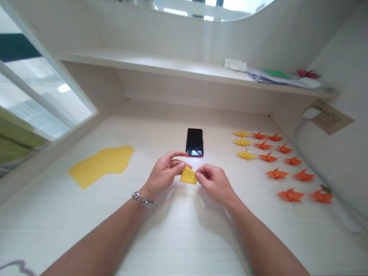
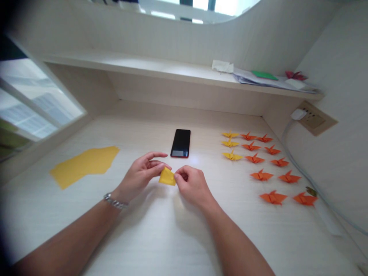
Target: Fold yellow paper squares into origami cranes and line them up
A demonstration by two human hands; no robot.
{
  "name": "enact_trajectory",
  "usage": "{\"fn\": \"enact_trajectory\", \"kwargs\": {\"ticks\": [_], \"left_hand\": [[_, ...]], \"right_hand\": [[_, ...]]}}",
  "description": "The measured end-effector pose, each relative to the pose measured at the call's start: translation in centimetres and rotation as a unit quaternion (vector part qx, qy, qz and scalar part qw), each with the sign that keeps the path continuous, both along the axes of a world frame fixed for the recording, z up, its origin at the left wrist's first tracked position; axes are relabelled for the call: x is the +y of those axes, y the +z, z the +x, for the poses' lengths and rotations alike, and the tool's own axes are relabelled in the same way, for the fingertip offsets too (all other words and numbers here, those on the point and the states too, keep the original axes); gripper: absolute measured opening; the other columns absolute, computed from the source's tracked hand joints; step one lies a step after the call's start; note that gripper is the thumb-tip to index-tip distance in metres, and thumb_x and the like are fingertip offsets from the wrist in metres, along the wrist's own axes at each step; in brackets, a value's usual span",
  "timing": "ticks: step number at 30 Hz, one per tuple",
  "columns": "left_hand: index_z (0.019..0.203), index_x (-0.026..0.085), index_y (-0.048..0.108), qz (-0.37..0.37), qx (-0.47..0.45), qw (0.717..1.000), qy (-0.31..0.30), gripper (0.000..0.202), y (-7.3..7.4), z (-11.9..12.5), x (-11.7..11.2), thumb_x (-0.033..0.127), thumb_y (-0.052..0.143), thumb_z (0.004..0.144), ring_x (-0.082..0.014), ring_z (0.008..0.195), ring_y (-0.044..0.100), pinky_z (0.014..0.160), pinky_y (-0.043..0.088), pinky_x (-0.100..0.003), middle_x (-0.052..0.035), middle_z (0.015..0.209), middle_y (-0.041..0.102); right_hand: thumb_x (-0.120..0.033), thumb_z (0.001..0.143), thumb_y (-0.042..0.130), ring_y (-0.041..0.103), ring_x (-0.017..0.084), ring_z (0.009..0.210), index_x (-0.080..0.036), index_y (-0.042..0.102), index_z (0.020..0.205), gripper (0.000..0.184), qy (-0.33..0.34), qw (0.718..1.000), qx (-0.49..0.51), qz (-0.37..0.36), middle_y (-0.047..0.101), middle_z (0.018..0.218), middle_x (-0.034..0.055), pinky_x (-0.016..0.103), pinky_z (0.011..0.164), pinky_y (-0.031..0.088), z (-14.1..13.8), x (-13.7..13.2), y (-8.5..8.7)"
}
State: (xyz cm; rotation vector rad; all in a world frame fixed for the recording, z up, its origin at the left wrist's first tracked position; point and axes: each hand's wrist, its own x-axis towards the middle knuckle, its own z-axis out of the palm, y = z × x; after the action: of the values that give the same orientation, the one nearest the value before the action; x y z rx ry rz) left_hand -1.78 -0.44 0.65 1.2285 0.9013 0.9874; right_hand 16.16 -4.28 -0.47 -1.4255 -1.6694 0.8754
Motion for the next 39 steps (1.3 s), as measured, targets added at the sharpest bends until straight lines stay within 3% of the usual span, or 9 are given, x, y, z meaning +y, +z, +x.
{"fn": "enact_trajectory", "kwargs": {"ticks": [3, 11, 19, 26, 29, 32, 35, 39], "left_hand": [[0.109, 0.014, 0.054, 0.014, 0.012, 1.0, 0.01, 0.036, 0.1, 0.0, 0.0, 0.031, 0.065, 0.078, -0.02, 0.084, 0.067, 0.077, 0.054, -0.034, -0.0097, 0.091, 0.071], [0.09, 0.015, 0.058, 0.079, 0.076, 0.994, 0.029, 0.023, -0.8, 0.4, -0.1, 0.024, 0.07, 0.072, -0.0155, 0.076, 0.065, 0.07, 0.054, -0.027, -0.0025, 0.079, 0.065], [0.09, 0.016, 0.053, 0.038, 0.052, 0.998, -0.006, 0.026, -1.2, 1.2, -0.7, 0.017, 0.07, 0.07, -0.0135, 0.07, 0.063, 0.064, 0.051, -0.024, -0.0008, 0.074, 0.064], [0.088, 0.017, 0.049, 0.008, 0.014, 0.998, 0.061, 0.033, 0.1, 0.8, -0.4, 0.019, 0.074, 0.066, -0.0145, 0.067, 0.064, 0.064, 0.052, -0.026, -0.0007, 0.071, 0.067], [0.088, 0.016, 0.051, 0.013, 0.012, 0.997, 0.079, 0.034, 0.2, 0.2, 0.2, 0.02, 0.075, 0.065, -0.0146, 0.068, 0.064, 0.065, 0.052, -0.026, -0.0012, 0.071, 0.067], [0.087, 0.015, 0.054, 0.039, 0.001, 0.99, 0.137, 0.034, -0.1, -0.2, 0.7, 0.021, 0.077, 0.063, -0.0129, 0.068, 0.063, 0.067, 0.052, -0.025, -0.0003, 0.072, 0.065], [0.089, 0.014, 0.057, 0.044, 0.02, 0.993, 0.106, 0.03, -0.3, 0.0, 0.5, 0.023, 0.075, 0.066, -0.014, 0.07, 0.063, 0.067, 0.052, -0.025, -0.0015, 0.072, 0.065], [0.09, 0.015, 0.064, 0.073, 0.102, 0.992, 0.025, 0.021, 0.0, 0.4, -0.2, 0.025, 0.068, 0.072, -0.016, 0.073, 0.064, 0.066, 0.051, -0.026, -0.005, 0.079, 0.069]], "right_hand": [[-0.022, 0.078, 0.056, 0.057, 0.012, 0.061, -0.017, 0.064, 0.073, 0.011, -0.011, 1.0, -0.003, 0.008, 0.066, 0.068, 0.0006, 0.022, 0.058, 0.042, 0.0, 0.0, 0.0], [-0.022, 0.079, 0.056, 0.06, 0.013, 0.065, -0.017, 0.067, 0.076, 0.013, 0.001, 1.0, -0.002, 0.001, 0.068, 0.071, 0.0019, 0.023, 0.06, 0.043, -0.4, 0.0, 0.0], [-0.021, 0.076, 0.055, 0.056, 0.012, 0.06, -0.016, 0.066, 0.068, 0.015, 0.0, 1.0, -0.012, -0.016, 0.065, 0.065, 0.0008, 0.022, 0.055, 0.039, -0.7, 0.0, 0.4], [-0.019, 0.071, 0.055, 0.053, 0.011, 0.057, -0.016, 0.063, 0.065, 0.011, 0.009, 0.998, 0.011, -0.056, 0.062, 0.061, -0.0009, 0.021, 0.053, 0.038, 0.0, 0.3, 0.6], [-0.017, 0.07, 0.054, 0.055, 0.012, 0.059, -0.016, 0.064, 0.066, 0.01, 0.009, 0.998, 0.032, -0.058, 0.063, 0.062, -0.0005, 0.021, 0.055, 0.039, 0.7, 0.5, 0.3], [-0.017, 0.071, 0.053, 0.057, 0.013, 0.06, -0.016, 0.064, 0.068, 0.011, -0.012, 0.996, 0.07, -0.06, 0.064, 0.063, 0.0008, 0.022, 0.057, 0.042, 1.1, 0.8, -0.1], [-0.024, 0.077, 0.054, 0.059, 0.014, 0.065, -0.015, 0.066, 0.079, 0.015, -0.011, 0.993, 0.105, -0.055, 0.066, 0.07, 0.0027, 0.024, 0.06, 0.044, 0.9, 0.9, -0.2], [-0.026, 0.079, 0.056, 0.057, 0.014, 0.066, -0.016, 0.067, 0.082, 0.015, 0.01, 0.998, 0.053, -0.02, 0.065, 0.072, 0.0022, 0.023, 0.061, 0.043, 0.2, 0.6, 0.0]]}}
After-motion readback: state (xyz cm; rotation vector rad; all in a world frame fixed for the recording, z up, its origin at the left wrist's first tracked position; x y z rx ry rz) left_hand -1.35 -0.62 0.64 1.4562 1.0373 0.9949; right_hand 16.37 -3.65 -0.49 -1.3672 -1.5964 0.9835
